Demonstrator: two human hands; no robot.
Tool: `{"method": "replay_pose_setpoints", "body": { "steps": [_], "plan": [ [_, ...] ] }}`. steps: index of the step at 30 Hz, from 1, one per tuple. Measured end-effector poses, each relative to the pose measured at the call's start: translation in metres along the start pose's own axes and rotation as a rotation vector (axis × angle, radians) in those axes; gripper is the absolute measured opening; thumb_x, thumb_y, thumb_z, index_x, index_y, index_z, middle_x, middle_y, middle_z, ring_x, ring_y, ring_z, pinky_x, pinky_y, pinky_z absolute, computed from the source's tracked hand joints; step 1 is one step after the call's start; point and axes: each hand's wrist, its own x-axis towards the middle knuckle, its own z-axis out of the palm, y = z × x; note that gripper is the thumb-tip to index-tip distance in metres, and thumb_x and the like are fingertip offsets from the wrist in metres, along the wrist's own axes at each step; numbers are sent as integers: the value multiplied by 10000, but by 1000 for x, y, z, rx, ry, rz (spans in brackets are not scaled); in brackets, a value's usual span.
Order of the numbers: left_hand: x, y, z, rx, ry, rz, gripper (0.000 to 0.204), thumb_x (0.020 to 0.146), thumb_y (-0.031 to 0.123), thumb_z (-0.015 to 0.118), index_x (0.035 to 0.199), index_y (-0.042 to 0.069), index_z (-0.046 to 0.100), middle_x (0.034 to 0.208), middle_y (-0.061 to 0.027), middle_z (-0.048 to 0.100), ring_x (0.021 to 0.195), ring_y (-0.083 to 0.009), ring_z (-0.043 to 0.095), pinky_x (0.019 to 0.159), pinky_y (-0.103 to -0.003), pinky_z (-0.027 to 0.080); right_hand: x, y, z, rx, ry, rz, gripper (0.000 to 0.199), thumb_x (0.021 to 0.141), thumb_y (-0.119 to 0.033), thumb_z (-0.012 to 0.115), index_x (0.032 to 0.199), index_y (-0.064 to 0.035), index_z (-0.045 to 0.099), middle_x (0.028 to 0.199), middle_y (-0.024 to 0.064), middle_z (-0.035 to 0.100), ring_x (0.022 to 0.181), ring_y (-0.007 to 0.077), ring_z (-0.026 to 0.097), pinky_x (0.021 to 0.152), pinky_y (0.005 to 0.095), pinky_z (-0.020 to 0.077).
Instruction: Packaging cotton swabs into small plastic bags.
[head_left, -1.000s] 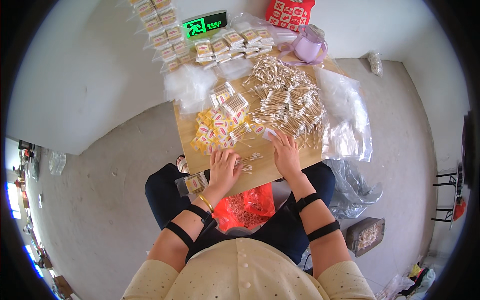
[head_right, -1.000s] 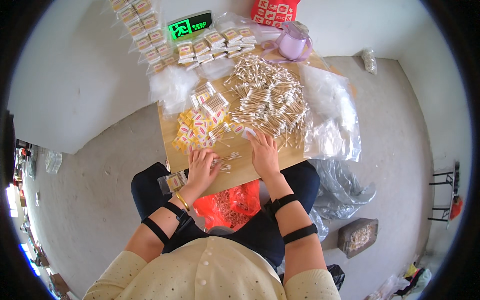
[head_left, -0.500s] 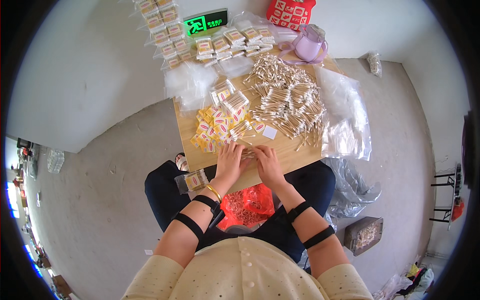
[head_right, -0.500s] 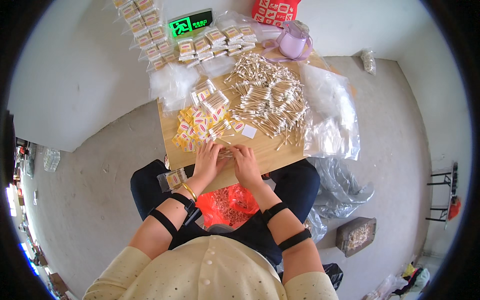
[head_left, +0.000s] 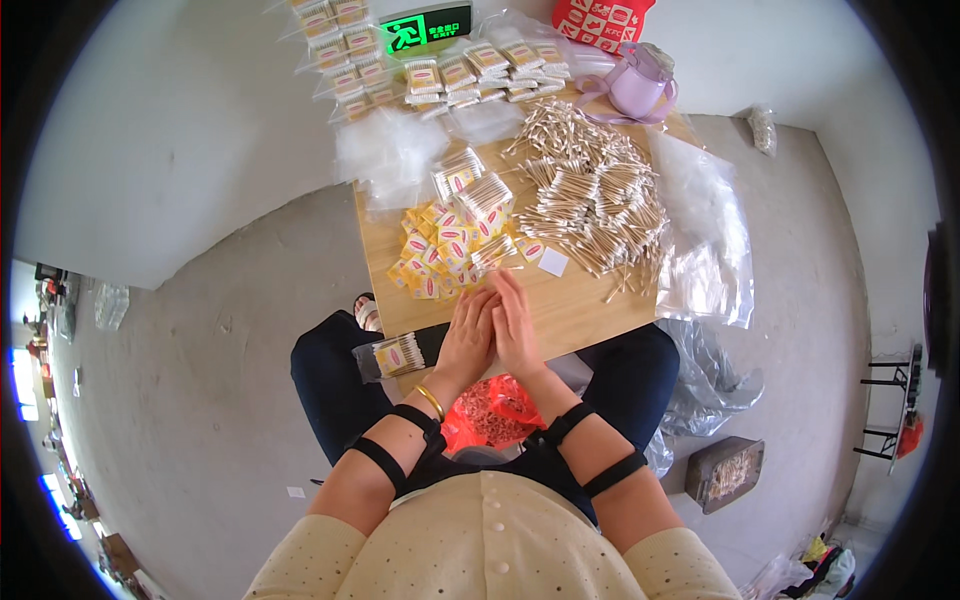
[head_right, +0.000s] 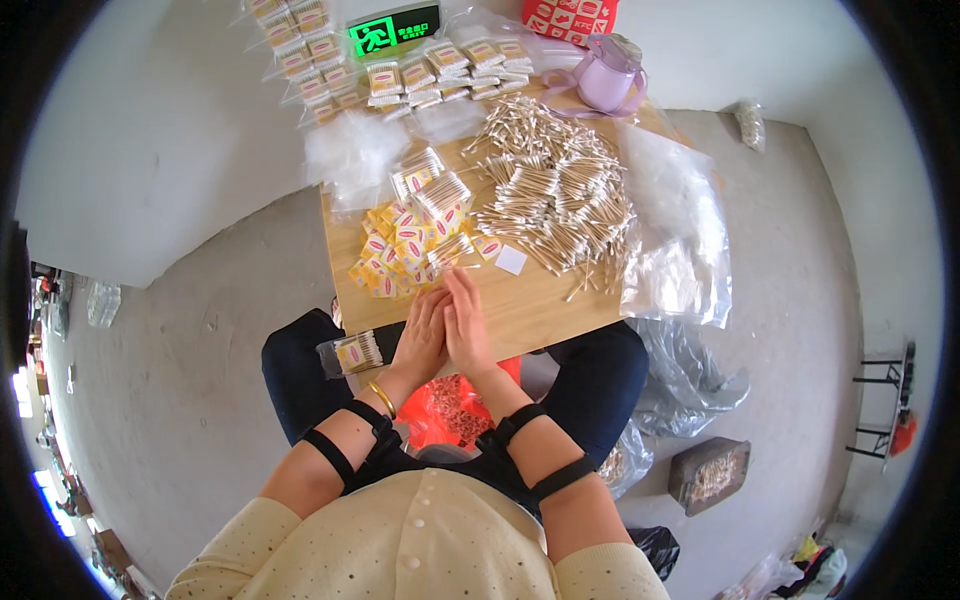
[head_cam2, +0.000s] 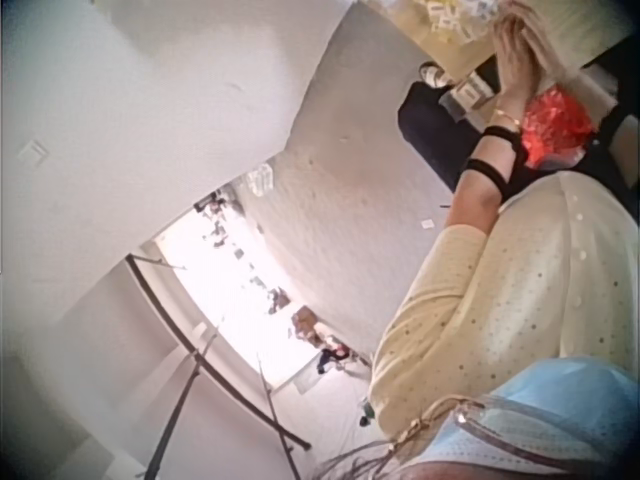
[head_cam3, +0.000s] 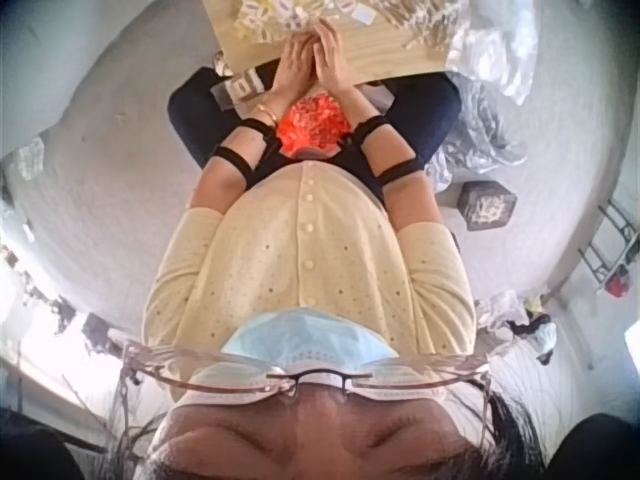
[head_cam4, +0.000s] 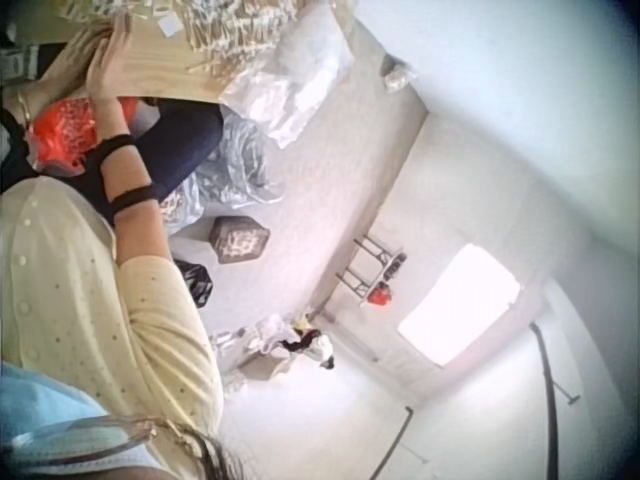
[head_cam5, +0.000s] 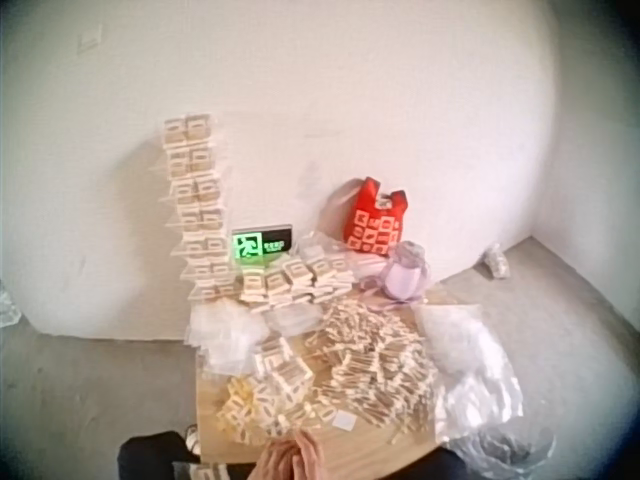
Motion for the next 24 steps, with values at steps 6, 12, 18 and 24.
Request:
{"method": "replay_pose_setpoints", "body": {
  "steps": [6,12,18,24],
  "plan": [
    [-1,5,-21,50,-42,-73,648,826,137,746,1400,44,462,1343,-171,542,1288,-371,492,1133,-502,353,-1,3,-51,-147,120,85,378,986,10,440,1344,-9,558,1361,221,507,1303,393,487,1114,429,394],
    [12,-7,-23,57,-65,-50,620,787,168,800,1323,54,512,1202,-144,623,1143,-352,569,1030,-472,399,-15,-4,-60,-235,74,85,320,971,33,463,1262,-17,589,1292,211,527,1194,393,543,1028,412,453],
    [-10,7,-22,278,-199,-4,756,909,396,690,1502,23,406,1519,-179,455,1474,-339,355,1226,-500,246,-23,-11,-57,-214,5,94,307,966,-10,515,1263,-27,590,1294,221,532,1186,404,551,1014,428,467],
    [-23,14,-22,396,-340,40,841,968,540,552,1592,40,292,1673,-140,246,1570,-308,165,1270,-518,102,-25,-17,-56,-201,-32,106,318,988,-33,514,1302,-31,571,1332,205,517,1218,389,534,1046,414,445]
  ]
}}
